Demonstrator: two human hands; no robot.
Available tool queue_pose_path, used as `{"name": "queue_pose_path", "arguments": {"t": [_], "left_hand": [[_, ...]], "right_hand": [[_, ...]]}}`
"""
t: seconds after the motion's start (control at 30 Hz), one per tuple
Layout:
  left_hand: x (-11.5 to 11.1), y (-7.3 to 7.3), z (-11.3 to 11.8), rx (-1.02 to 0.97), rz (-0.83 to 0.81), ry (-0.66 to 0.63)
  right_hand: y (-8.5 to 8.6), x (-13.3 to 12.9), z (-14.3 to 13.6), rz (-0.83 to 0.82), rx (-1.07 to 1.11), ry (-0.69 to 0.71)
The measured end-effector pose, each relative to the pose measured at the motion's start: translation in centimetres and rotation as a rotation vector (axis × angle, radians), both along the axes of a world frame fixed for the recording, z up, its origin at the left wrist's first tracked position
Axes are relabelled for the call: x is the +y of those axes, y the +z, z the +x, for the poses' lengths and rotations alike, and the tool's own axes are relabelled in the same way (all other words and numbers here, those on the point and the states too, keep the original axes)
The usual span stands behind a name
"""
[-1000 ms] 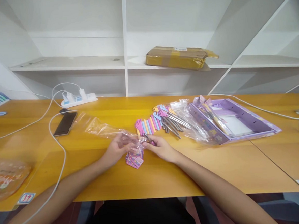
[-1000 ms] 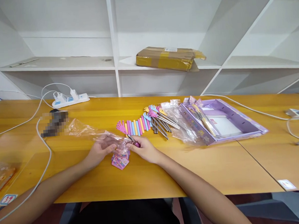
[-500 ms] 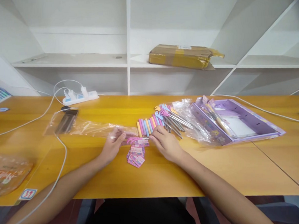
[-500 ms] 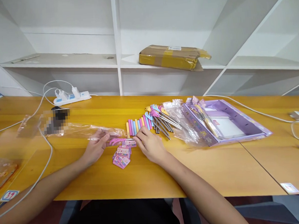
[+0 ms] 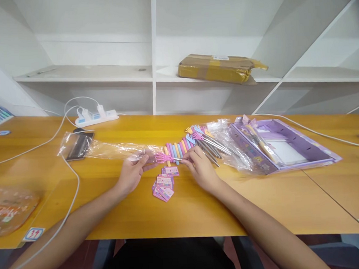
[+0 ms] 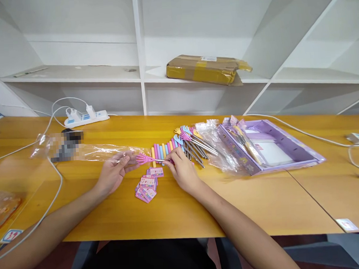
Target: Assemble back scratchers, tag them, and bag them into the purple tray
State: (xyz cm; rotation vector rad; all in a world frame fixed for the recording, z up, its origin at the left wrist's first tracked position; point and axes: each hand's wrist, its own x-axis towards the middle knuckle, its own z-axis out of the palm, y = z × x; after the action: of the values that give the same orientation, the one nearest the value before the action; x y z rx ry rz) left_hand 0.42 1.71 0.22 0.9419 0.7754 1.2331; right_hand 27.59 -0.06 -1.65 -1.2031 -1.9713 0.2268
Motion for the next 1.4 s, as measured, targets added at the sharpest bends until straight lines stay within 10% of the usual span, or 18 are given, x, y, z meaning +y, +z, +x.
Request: {"name": "queue_pose_path", "arguments": {"t": [1.4], "left_hand": [[-0.8,-1.8,0.5,0.151,0.002,-0.125]], "right_hand": [[0.5,-0.8,-0.8,-0.056,0.133,0.134]]}}
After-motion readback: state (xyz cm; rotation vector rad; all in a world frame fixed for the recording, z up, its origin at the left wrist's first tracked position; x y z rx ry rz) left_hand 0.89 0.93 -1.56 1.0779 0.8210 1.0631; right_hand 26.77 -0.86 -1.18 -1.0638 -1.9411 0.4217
